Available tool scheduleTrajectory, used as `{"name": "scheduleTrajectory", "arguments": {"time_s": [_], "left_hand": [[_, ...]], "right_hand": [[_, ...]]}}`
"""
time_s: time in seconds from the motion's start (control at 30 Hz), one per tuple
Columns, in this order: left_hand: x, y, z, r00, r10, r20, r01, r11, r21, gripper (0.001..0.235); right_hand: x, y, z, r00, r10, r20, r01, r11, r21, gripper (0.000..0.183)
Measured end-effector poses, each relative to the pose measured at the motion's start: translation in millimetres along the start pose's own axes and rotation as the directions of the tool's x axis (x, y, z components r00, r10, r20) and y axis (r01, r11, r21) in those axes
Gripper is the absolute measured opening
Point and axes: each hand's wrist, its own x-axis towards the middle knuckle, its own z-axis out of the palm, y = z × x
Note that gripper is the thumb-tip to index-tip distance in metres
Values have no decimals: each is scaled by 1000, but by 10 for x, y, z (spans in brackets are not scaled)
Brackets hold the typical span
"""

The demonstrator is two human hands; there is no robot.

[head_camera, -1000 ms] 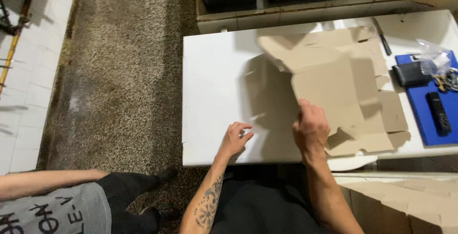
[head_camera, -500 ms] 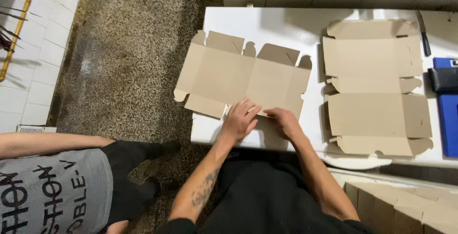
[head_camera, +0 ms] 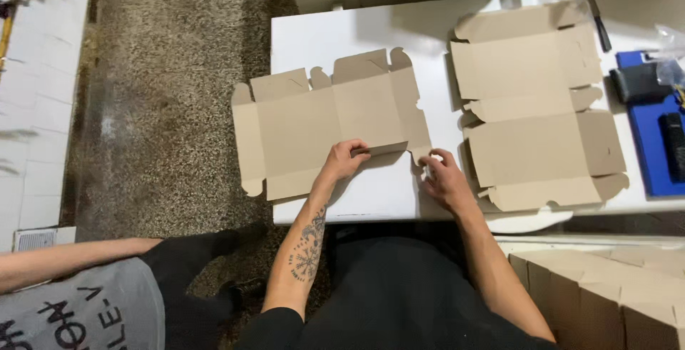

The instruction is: The person repeatedly picks up flat cardboard boxes from a stack, folds them into three-dimensional containers on a white table, and places the finished boxes into a larger cardboard box. The process is repeated multiple times.

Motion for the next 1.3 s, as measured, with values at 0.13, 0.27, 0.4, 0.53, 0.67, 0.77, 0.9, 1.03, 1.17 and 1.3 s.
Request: {"name": "scheduleTrajectory", "arguments": {"time_s": [0.13,0.27,0.4,0.53,0.67,0.77,0.9,1.03,1.17,1.3], "left_hand": [[-104,117,-17,1000,5,-14,-5,1000,0,19],[-205,227,-48,1000,9,-12,-10,1000,-13,20],[-297,441,-62,998,70,1,-70,996,-62,18],[-299,475,-22,996,89,-14,-89,995,-39,17],[-286,440,25,993,111,-34,-112,993,-26,15],[-250,411,50,991,131,-32,-132,991,-23,16],[-253,331,82,991,131,-24,-131,991,-15,18],[-176,234,134,994,106,-20,-107,994,-11,19],[-177,264,100,999,27,22,-28,998,51,21],[-143,227,105,997,37,64,-40,998,45,21]], "right_hand": [[129,72,24,996,-11,-93,18,997,74,43],[216,-45,-7,917,-261,-302,243,965,-95,10],[213,-245,67,883,-264,-387,257,964,-71,7],[224,-425,60,920,-133,-369,157,987,35,11],[187,-280,236,893,-72,-444,82,997,2,14],[205,-272,318,882,-85,-463,86,996,-19,14],[175,-297,308,886,-132,-444,109,991,-79,14],[137,-380,170,907,-98,-410,70,994,-82,17],[115,-371,156,927,-82,-366,66,996,-57,15],[157,-416,136,940,-156,-304,144,988,-60,12]]}}
